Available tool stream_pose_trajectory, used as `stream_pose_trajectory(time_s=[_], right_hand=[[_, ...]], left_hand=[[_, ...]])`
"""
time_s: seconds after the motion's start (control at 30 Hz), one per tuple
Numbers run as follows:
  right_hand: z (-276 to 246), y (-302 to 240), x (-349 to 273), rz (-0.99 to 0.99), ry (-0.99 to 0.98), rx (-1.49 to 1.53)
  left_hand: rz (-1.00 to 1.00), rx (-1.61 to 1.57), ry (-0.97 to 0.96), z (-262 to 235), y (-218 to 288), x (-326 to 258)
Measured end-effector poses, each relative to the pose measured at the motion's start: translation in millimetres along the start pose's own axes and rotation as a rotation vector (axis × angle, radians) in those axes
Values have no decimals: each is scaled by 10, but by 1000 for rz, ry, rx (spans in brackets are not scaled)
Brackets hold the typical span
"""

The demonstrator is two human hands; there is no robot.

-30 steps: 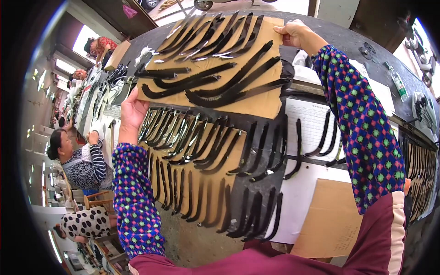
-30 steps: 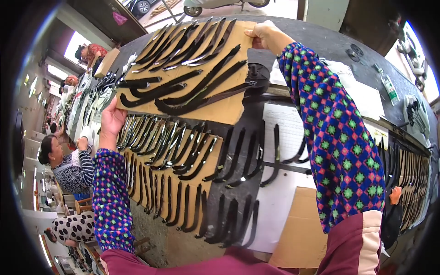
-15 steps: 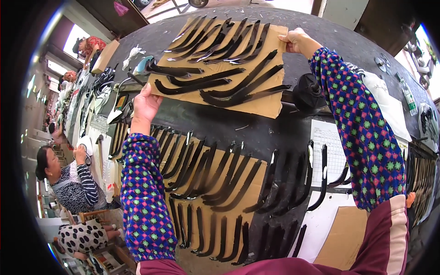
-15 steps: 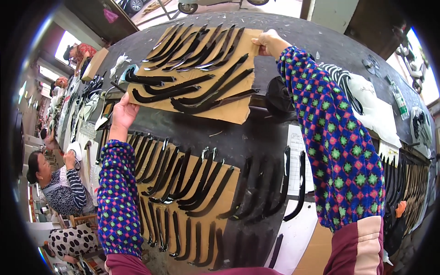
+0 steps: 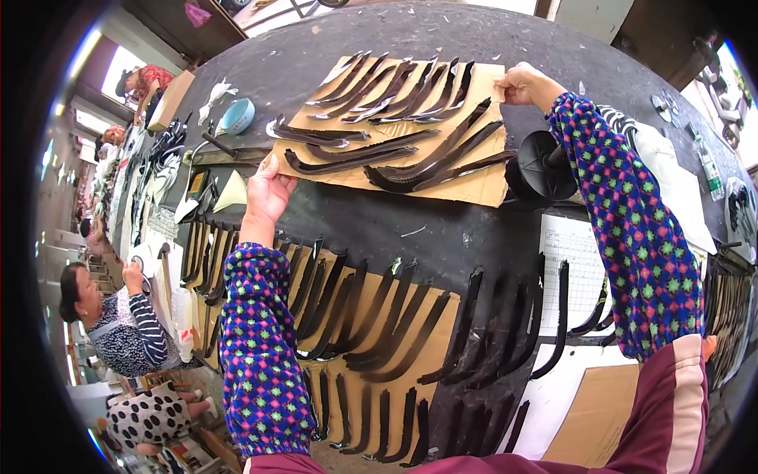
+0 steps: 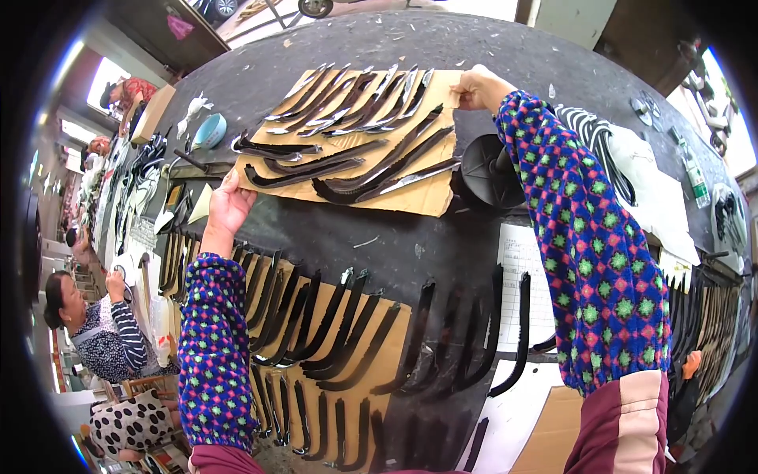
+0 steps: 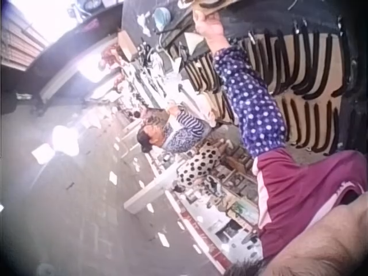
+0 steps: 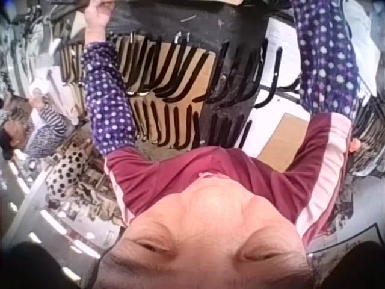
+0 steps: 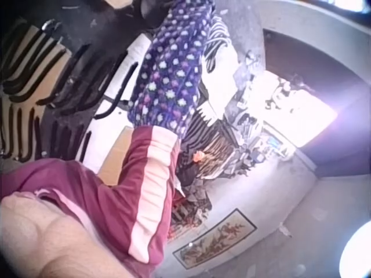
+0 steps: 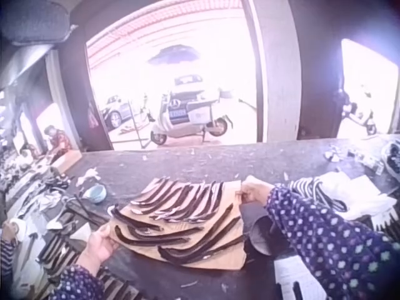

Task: Applying glue to black curved shoe components using a squeeze bottle.

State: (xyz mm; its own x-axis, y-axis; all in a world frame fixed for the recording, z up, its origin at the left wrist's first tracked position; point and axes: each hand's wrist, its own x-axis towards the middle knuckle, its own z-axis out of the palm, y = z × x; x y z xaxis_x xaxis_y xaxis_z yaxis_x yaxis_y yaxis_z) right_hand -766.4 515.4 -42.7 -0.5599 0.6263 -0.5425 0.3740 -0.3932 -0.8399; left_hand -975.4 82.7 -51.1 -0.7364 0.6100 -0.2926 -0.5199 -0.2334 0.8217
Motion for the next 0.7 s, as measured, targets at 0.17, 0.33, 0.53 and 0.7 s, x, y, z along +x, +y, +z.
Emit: stream_pose_trajectory(time_s=[0.17, 0.33, 0.53, 0.7], right_hand=[[-32, 102, 27, 69, -31, -40], [-147, 103, -100, 99, -115, -111], [-281, 59, -552, 16, -55, -230], [-999, -167, -1081, -139, -101, -171]], left_hand=[[-24, -16, -11, -51, -6, -5], [-41, -1, 78, -27, -54, -23], [-80, 44, 155, 48, -61, -258], [-106, 281, 190, 350, -93, -690]])
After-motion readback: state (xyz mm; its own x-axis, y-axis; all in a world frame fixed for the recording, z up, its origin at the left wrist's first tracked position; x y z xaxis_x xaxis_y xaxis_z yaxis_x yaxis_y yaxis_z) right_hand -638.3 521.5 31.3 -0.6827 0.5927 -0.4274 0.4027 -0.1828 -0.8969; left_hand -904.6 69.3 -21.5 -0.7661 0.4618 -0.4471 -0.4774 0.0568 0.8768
